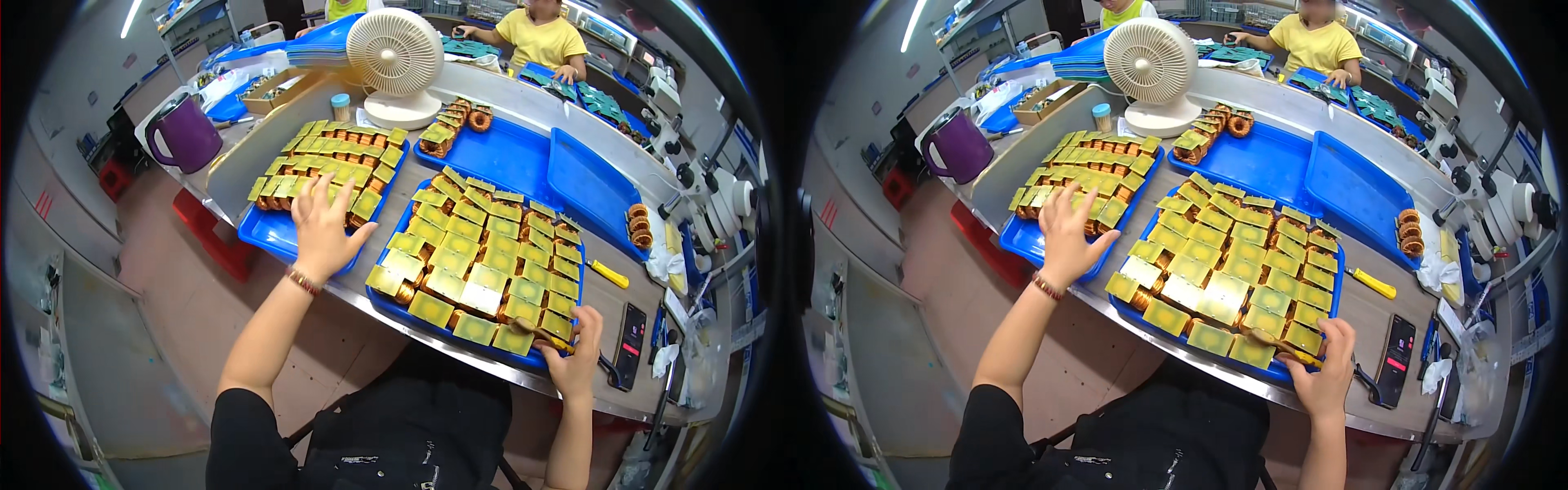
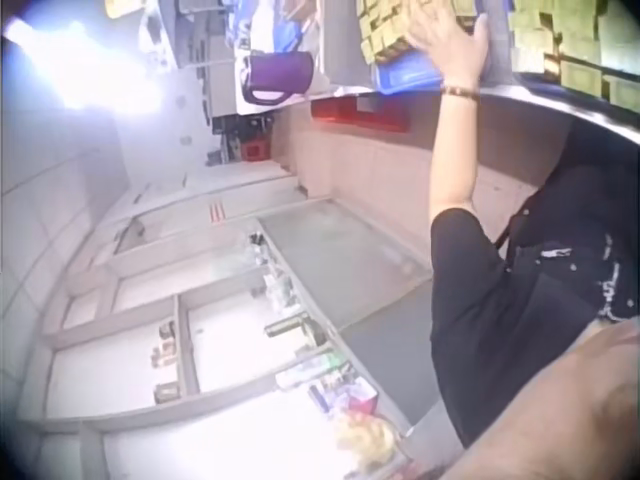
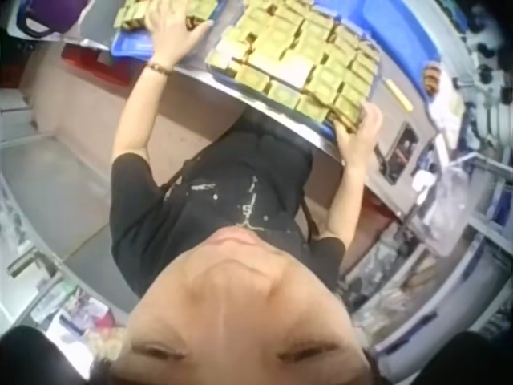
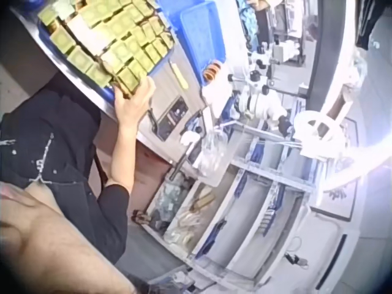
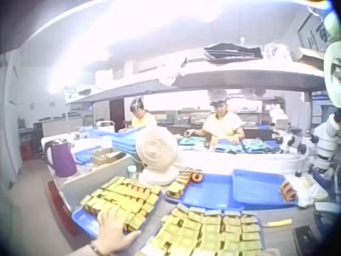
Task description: The person cleans copper wire coils on small square circuit boards using a brush and pliers. They pick up each component from a blue tray, brush the copper windings, and occasionally use pliers to adjust the metal leads before placing the item back on the tray.
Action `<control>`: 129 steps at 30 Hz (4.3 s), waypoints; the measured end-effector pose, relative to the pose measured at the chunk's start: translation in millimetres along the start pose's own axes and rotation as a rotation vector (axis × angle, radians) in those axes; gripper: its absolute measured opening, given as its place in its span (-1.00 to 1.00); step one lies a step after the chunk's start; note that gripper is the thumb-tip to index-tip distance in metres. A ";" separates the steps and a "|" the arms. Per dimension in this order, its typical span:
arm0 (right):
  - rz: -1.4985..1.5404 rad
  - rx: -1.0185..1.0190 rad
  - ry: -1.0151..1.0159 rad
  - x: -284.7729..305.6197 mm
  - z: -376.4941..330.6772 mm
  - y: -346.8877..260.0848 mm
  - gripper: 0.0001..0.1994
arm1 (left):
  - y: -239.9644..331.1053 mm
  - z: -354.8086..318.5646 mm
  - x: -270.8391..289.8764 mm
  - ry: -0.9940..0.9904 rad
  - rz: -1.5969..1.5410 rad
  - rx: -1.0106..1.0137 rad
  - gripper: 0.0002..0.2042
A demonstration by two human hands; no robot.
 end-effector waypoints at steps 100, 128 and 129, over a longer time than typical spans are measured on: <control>-0.797 -0.209 -0.155 52.2 -91.1 42.6 -0.70 | 143.4 -198.0 10.8 -1.130 -1.700 0.786 -0.58; 0.408 -0.491 -0.196 -33.2 -213.2 -64.5 -0.66 | 126.7 -189.2 13.9 -1.163 -1.457 0.560 -0.78; 0.320 -0.321 -0.247 -23.3 -187.9 -63.1 -0.67 | 127.6 -191.4 14.5 -1.188 -1.452 0.547 -0.78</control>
Point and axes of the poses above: each hand's wrist, its own z-axis towards the middle knuckle, its own x-axis out of the back of the hand, y = z × x, the point moved 9 cm from there along z, towards the middle knuckle, and after that the axes turned 12 degrees about x, right-handed, at the moved point
